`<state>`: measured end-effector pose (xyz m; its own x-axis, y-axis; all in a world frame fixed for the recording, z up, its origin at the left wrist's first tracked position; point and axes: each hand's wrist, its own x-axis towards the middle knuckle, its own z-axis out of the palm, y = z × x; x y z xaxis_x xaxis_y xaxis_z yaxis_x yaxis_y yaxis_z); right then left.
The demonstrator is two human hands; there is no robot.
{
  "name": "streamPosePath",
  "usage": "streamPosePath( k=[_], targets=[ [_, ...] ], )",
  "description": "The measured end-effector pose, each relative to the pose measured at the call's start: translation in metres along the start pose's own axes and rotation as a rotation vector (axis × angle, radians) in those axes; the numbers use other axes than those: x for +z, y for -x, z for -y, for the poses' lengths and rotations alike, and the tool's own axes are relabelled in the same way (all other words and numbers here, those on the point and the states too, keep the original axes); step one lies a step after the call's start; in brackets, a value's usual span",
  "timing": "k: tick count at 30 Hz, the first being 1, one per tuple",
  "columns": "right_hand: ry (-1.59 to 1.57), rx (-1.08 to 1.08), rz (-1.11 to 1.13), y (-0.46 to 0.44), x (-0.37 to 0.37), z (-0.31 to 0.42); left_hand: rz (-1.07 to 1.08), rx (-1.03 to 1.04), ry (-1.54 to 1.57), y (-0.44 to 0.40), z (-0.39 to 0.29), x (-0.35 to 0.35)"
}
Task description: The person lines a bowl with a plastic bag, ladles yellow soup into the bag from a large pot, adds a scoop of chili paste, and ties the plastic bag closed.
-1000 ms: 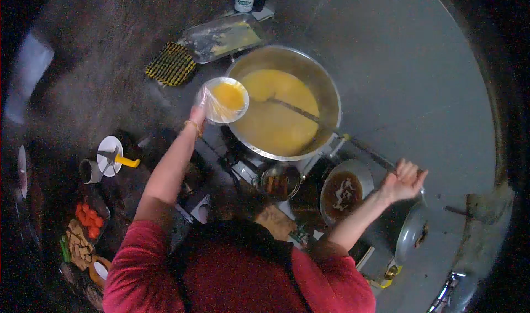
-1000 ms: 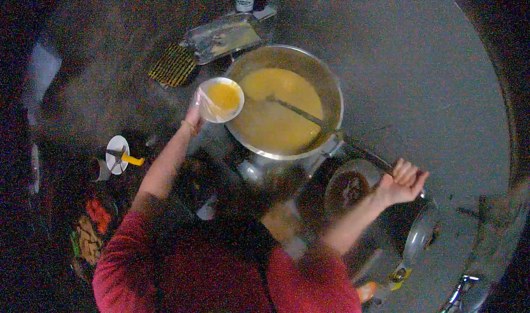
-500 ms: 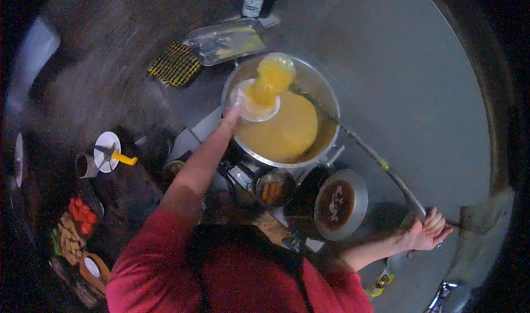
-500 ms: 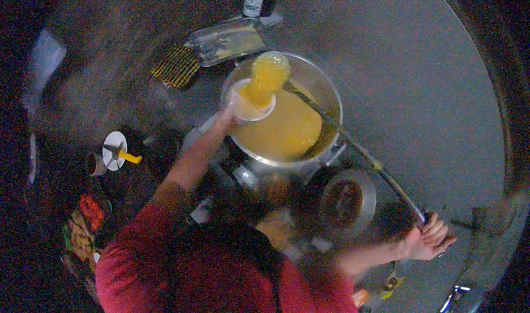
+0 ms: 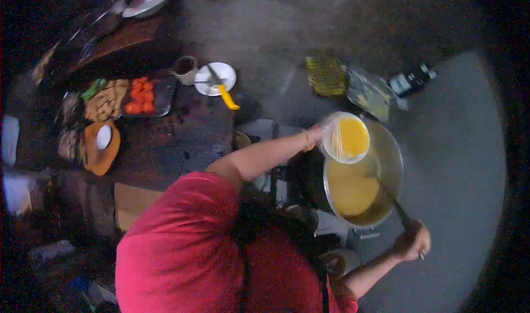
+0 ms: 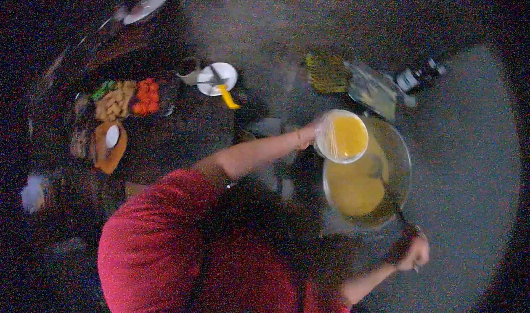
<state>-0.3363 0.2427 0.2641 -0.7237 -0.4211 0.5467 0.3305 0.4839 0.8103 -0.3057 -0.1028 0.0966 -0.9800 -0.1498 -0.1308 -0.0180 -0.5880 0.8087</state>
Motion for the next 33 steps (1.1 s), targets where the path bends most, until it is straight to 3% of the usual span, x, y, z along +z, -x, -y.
streamPosePath(
  k=[1,4,5,6,7,9,11,13,14,16,17,18,19,21,22,23,24,25,26,28,30,33],
  targets=[
    [-0.034,-0.003,-0.027,-0.008,-0.021,0.023,-0.036,0.024,-0.009,0.012,-0.008,-0.014],
    [-2.162,-0.4,-0.219,-0.026,-0.08,0.082,-0.063,0.113,-0.011,0.059,-0.027,-0.065],
    [-2.189,-0.423,-0.237,-0.033,-0.098,0.1,-0.084,0.204,-0.079,0.077,-0.036,-0.083],
    [-2.175,-0.527,-0.112,-0.037,-0.117,0.118,-0.102,0.292,-0.148,0.097,-0.043,-0.103],
    [-2.144,-0.63,0.012,-0.039,-0.136,0.135,-0.124,0.31,-0.155,0.117,-0.047,-0.127],
    [-2.142,-0.655,-0.001,-0.044,-0.136,0.197,-0.192,0.22,0.048,0.157,-0.042,-0.179],
    [-2.123,-0.67,-0.005,-0.059,-0.134,0.249,-0.35,0.244,-0.096,0.21,-0.054,-0.213],
    [-2.183,-0.661,0.675,-0.076,-0.143,0.284,-0.405,0.234,-0.093,0.262,-0.069,-0.238],
    [-2.183,-0.665,0.664,-0.081,-0.155,0.287,-0.446,0.22,-0.096,0.285,-0.077,-0.25],
    [-1.802,-0.449,0.583,-0.099,-0.18,0.283,-0.526,0.187,-0.094,0.326,-0.099,-0.269],
    [-1.732,-0.33,0.353,-0.11,-0.192,0.293,-0.563,0.166,-0.089,0.343,-0.105,-0.281],
    [-1.439,-0.14,-0.368,-0.116,-0.207,0.32,-0.557,0.166,-0.08,0.36,-0.106,-0.293],
    [-1.551,-0.166,-0.551,-0.118,-0.292,0.275,-0.625,0.211,-0.072,0.378,-0.103,-0.305],
    [-1.88,-0.353,-0.559,-0.107,-0.405,0.281,-0.763,0.284,-0.06,0.412,-0.099,-0.33],
    [-1.893,-0.463,-0.341,-0.093,-0.459,0.291,-0.753,0.276,-0.06,0.422,-0.097,-0.353],
    [-1.862,-0.549,-0.446,-0.076,-0.506,0.305,-0.79,0.274,-0.046,0.429,-0.089,-0.382],
    [-1.848,-0.7,-0.403,-0.061,-0.533,0.34,-0.825,0.272,-0.034,0.434,-0.085,-0.401],
    [-1.841,-0.734,-0.472,-0.043,-0.556,0.374,-0.807,0.257,-0.076,0.446,-0.105,-0.387],
    [-1.819,-0.786,-0.301,-0.028,-0.581,0.397,-0.798,0.248,-0.075,0.453,-0.114,-0.387],
    [-1.821,-0.819,-0.285,-0.012,-0.609,0.43,-0.846,0.293,-0.071,0.462,-0.122,-0.394],
    [-1.756,-1.038,0.402,-0.003,-0.626,0.461,-0.858,0.27,-0.031,0.469,-0.123,-0.405],
    [-1.766,-1.109,0.268,0.001,-0.629,0.5,-0.861,0.282,0.006,0.472,-0.104,-0.454]
  ],
)
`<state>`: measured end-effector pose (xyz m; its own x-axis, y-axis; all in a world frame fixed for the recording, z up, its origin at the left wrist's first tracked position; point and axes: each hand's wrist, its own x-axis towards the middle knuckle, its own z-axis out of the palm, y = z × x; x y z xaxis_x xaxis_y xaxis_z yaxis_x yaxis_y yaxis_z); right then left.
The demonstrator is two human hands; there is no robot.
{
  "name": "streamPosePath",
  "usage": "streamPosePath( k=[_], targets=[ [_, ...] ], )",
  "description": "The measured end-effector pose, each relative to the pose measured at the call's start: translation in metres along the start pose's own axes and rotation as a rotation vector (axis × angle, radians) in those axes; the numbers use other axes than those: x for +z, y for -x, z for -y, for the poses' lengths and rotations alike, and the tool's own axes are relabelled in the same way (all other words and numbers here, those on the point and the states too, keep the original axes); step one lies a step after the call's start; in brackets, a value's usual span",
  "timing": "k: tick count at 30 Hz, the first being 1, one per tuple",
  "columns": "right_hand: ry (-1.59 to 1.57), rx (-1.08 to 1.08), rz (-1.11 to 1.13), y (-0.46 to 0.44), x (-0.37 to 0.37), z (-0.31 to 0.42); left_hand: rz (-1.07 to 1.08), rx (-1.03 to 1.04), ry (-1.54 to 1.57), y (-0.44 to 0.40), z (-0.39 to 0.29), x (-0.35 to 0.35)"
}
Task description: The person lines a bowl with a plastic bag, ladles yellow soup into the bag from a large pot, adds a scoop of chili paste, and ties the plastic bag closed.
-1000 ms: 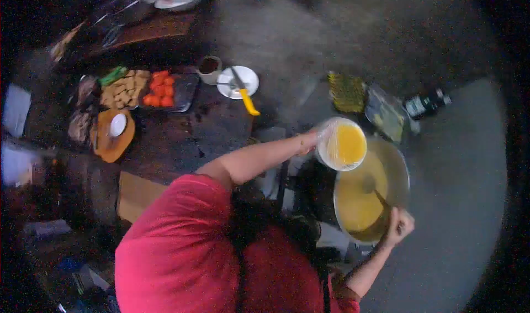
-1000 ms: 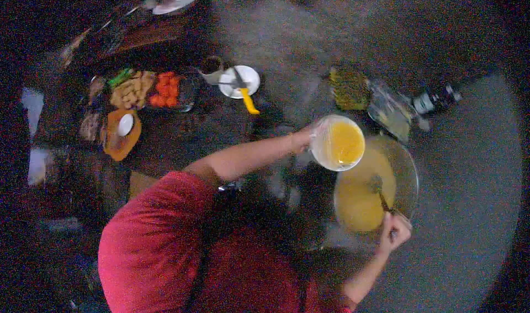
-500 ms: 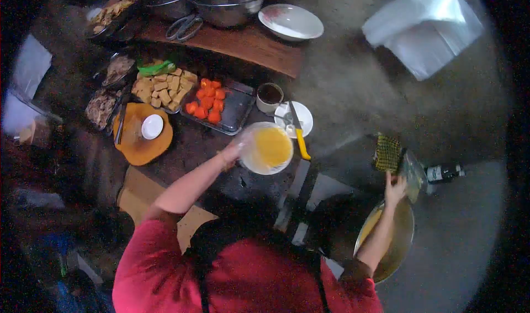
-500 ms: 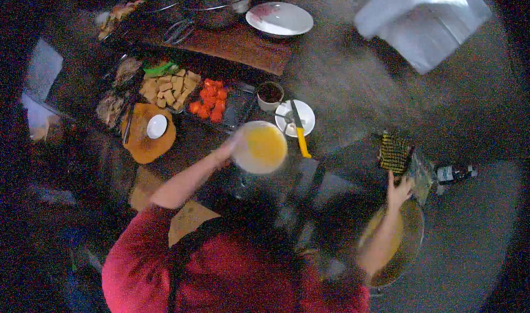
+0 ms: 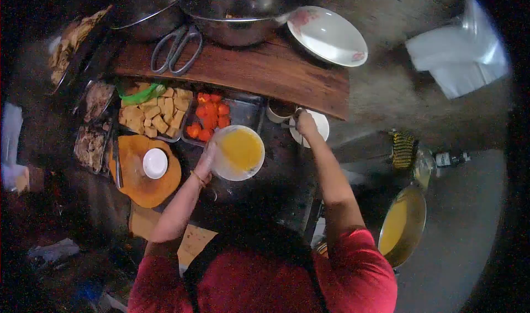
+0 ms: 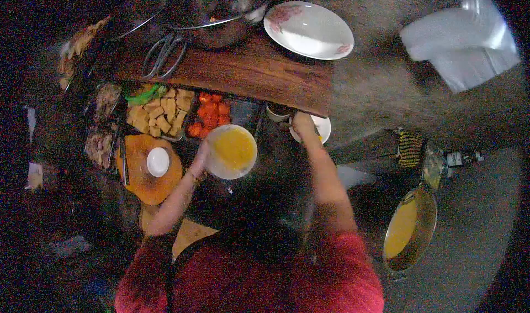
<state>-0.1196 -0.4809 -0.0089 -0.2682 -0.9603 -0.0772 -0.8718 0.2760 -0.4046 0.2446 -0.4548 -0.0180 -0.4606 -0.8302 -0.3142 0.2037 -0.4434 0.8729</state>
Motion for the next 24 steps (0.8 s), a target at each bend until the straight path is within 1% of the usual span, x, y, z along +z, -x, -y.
streamPosePath(
  k=[1,3,4,5,7,8,10,11,13,14,16,17,19,20,22,23,24],
  targets=[
    [0.003,0.007,0.002,-0.002,0.0,0.0,0.012,0.029,0.016,-0.01,0.01,-0.011],
    [0.092,-0.286,-0.14,-0.001,-0.004,0.0,0.007,0.028,0.001,-0.007,-0.005,-0.003],
    [0.055,-0.325,-0.238,-0.001,-0.004,0.004,-0.005,0.026,-0.015,-0.002,-0.014,0.004],
    [0.062,-0.321,-0.227,0.002,-0.009,0.014,-0.005,0.016,-0.006,0.0,-0.018,0.009],
    [0.012,-0.284,-0.282,0.004,-0.019,0.031,-0.154,-0.182,0.042,-0.002,-0.023,0.016],
    [0.016,-0.28,-0.276,0.002,-0.012,0.028,-0.153,-0.189,0.045,-0.007,-0.021,0.016],
    [0.071,-0.28,-0.284,-0.004,0.007,0.017,-0.092,-0.01,-0.08,-0.015,-0.017,0.014],
    [0.072,-0.278,-0.28,-0.001,0.011,0.015,-0.092,-0.014,-0.078,-0.014,-0.021,0.018],
    [-0.068,-0.218,-0.17,0.006,0.019,0.013,-0.136,-0.117,-0.096,-0.011,-0.028,0.025],
    [-0.069,-0.217,-0.165,0.008,0.021,0.011,-0.139,-0.122,-0.095,-0.012,-0.029,0.027],
    [0.244,-0.344,-0.232,0.012,0.023,0.007,-0.135,-0.113,-0.075,-0.015,-0.03,0.03],
    [0.242,-0.342,-0.227,0.013,0.023,0.005,-0.137,-0.118,-0.076,-0.019,-0.026,0.029],
    [0.047,-0.438,-0.451,0.013,0.021,0.0,-0.112,-0.036,-0.042,-0.028,-0.011,0.024],
    [0.048,-0.436,-0.45,0.008,0.028,-0.011,-0.111,-0.038,-0.042,-0.03,-0.005,0.023],
    [-0.076,-0.293,-0.252,-0.002,0.047,-0.04,-0.142,-0.102,-0.014,-0.031,0.004,0.024],
    [-0.074,-0.289,-0.254,0.003,0.039,-0.042,-0.137,-0.103,-0.014,-0.03,0.005,0.027],
    [-0.449,-0.031,-0.053,0.005,0.031,-0.043,-0.137,-0.063,-0.015,-0.03,0.006,0.028]
  ],
)
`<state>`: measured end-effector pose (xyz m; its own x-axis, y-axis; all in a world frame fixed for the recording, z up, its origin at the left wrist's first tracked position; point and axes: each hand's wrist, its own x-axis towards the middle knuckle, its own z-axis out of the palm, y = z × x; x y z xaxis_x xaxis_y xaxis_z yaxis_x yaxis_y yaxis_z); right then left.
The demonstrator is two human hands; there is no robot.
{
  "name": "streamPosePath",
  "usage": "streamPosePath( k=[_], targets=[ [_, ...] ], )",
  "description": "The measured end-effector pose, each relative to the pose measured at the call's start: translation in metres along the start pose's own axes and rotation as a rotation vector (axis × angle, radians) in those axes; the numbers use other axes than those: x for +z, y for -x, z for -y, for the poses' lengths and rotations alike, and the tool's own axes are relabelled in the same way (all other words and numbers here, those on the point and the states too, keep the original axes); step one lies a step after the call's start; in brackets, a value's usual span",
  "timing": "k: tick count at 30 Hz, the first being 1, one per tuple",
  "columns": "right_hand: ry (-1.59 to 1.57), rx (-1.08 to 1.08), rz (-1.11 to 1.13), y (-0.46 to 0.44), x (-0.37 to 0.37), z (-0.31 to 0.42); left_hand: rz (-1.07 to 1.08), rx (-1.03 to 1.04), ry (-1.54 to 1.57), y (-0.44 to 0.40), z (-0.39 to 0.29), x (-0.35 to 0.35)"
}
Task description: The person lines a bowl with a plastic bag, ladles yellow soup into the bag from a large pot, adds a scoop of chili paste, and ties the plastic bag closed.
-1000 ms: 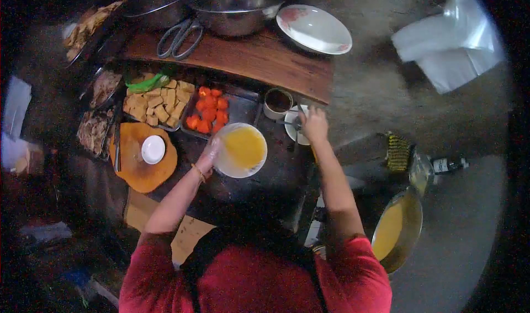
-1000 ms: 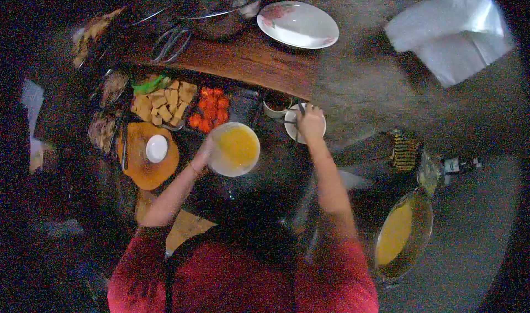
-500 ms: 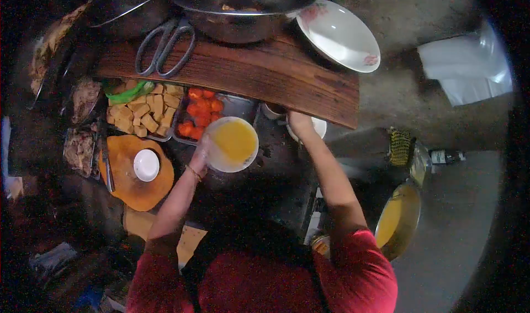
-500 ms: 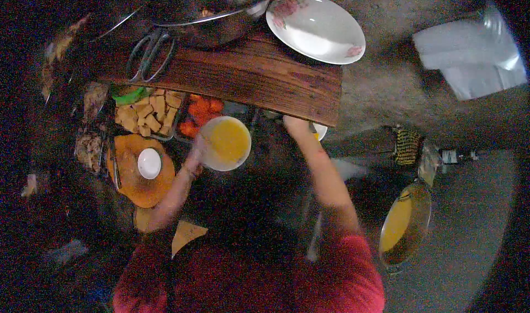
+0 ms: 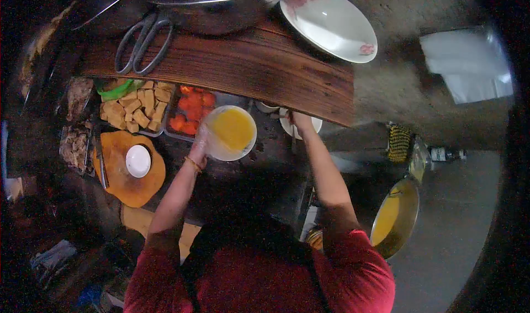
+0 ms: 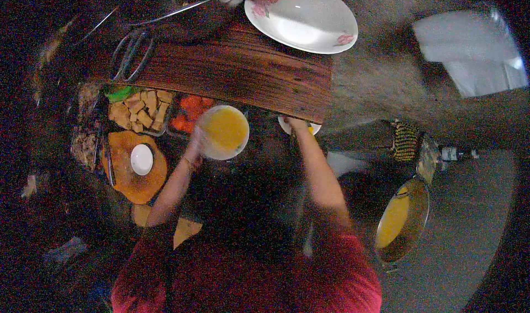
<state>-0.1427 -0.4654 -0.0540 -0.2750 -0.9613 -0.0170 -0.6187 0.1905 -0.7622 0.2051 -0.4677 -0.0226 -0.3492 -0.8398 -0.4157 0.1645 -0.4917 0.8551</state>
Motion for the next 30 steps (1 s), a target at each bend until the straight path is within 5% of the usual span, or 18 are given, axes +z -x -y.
streamPosePath(
  k=[1,5,8,10,14,16,19,20,23,26,29,30],
  targets=[
    [-0.366,0.304,0.136,0.001,-0.005,0.003,-0.004,0.042,0.002,0.0,0.001,0.001],
    [-0.685,0.455,0.043,0.008,-0.016,0.025,-0.076,-0.02,0.108,-0.007,0.009,0.002],
    [-0.583,0.237,-0.111,-0.002,-0.005,-0.023,0.012,0.103,0.065,-0.015,0.013,0.005],
    [0.317,-0.353,-0.221,0.016,-0.029,0.015,0.037,0.218,0.022,-0.03,0.029,-0.003],
    [-0.043,-0.217,-0.044,0.085,-0.054,0.143,0.056,0.221,0.02,-0.025,0.02,0.006],
    [0.231,-0.707,-0.112,0.1,-0.054,0.17,0.062,0.205,0.024,-0.025,0.015,0.01],
    [0.243,-0.596,-0.129,0.095,-0.055,0.155,0.063,0.191,0.028,-0.024,0.008,0.013],
    [0.176,-0.373,-0.08,0.091,-0.062,0.172,0.058,0.191,0.031,-0.023,0.006,0.013],
    [0.473,-0.51,-0.284,0.044,-0.036,0.113,-0.004,0.135,-0.105,-0.015,-0.004,0.015],
    [0.616,-0.508,-0.256,0.006,-0.004,0.051,0.151,-0.079,0.037,-0.006,-0.018,0.017],
    [0.612,-0.498,-0.306,0.005,-0.012,0.066,0.216,-0.147,-0.056,0.011,-0.03,0.021],
    [0.638,-0.348,-0.269,0.008,-0.014,0.085,0.317,-0.184,-0.103,0.007,-0.021,0.016]
  ],
)
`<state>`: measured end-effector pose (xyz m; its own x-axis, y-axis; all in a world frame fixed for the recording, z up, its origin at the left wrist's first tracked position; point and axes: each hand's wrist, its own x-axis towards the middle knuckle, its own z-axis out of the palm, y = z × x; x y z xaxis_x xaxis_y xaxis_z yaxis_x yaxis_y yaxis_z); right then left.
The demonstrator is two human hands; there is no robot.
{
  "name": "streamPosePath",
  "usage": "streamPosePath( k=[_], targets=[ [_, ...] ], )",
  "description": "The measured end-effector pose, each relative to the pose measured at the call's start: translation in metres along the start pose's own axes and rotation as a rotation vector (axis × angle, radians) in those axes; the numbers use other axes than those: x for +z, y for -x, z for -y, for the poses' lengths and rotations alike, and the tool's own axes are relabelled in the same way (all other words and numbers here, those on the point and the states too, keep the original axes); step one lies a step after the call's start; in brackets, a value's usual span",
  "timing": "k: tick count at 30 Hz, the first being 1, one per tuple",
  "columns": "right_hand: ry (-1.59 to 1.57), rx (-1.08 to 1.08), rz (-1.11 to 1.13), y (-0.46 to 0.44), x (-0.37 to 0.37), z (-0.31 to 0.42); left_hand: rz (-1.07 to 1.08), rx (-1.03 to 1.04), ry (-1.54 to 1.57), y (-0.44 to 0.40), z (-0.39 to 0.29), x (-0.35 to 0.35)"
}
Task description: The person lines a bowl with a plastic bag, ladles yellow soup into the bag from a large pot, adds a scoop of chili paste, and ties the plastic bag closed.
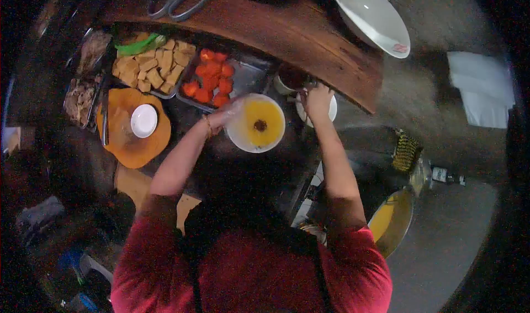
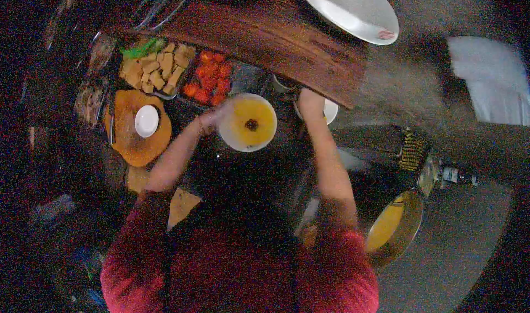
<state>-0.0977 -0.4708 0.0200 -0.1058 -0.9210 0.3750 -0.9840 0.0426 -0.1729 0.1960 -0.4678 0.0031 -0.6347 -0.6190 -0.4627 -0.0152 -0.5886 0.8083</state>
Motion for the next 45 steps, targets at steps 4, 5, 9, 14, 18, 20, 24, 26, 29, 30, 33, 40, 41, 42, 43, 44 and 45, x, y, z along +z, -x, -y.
streamPosePath(
  k=[4,5,9,14,18,20,24,26,29,30,33,40,41,42,43,44,45],
  targets=[
    [-0.437,-0.222,0.389,-0.002,-0.042,0.07,0.343,-0.138,-0.001,-0.006,0.027,-0.002],
    [-0.713,-0.312,0.503,0.003,-0.025,0.074,0.343,-0.144,0.007,-0.001,0.03,0.004],
    [-1.212,0.07,1.176,0.042,-0.018,0.103,0.436,-0.034,-0.182,0.018,0.042,0.02],
    [-1.095,0.109,1.225,0.073,-0.047,0.107,0.379,-0.23,-0.209,0.031,0.09,0.016],
    [-0.831,0.06,1.075,0.095,-0.05,0.099,0.332,-0.366,-0.191,0.064,0.076,0.029],
    [-0.857,0.022,1.065,0.101,-0.041,0.088,0.326,-0.326,-0.161,0.077,0.077,0.033],
    [-0.914,-0.223,1.054,0.134,-0.05,0.09,0.191,-0.286,0.175,0.096,0.099,0.03],
    [-0.897,-0.282,0.952,0.152,-0.043,0.096,0.172,-0.324,0.296,0.107,0.1,0.032],
    [-0.945,-0.05,0.89,0.167,-0.043,0.115,-0.061,-0.117,0.113,0.112,0.12,0.021],
    [-0.829,0.04,0.877,0.163,-0.046,0.127,-0.028,-0.181,0.142,0.088,0.164,-0.008],
    [-0.773,0.136,0.816,0.158,-0.029,0.145,-0.211,-0.151,-0.083,0.024,0.265,-0.066],
    [-0.687,0.157,0.669,0.123,-0.019,0.156,-0.416,0.014,-1.023,0.066,0.156,-0.03],
    [-0.709,0.168,0.651,0.12,-0.02,0.158,-0.593,0.222,-1.208,0.074,0.155,-0.021],
    [-0.711,0.161,0.653,0.118,-0.017,0.159,-0.649,0.4,-1.177,0.087,0.15,-0.006],
    [-0.726,0.2,0.644,0.118,-0.013,0.159,-0.699,0.577,-1.14,0.103,0.143,0.014],
    [-0.74,0.241,0.637,0.12,-0.009,0.158,-0.669,0.519,-1.038,0.12,0.129,0.037],
    [-0.741,0.237,0.643,0.126,-0.005,0.161,-0.641,0.46,-0.937,0.131,0.119,0.056]
  ],
)
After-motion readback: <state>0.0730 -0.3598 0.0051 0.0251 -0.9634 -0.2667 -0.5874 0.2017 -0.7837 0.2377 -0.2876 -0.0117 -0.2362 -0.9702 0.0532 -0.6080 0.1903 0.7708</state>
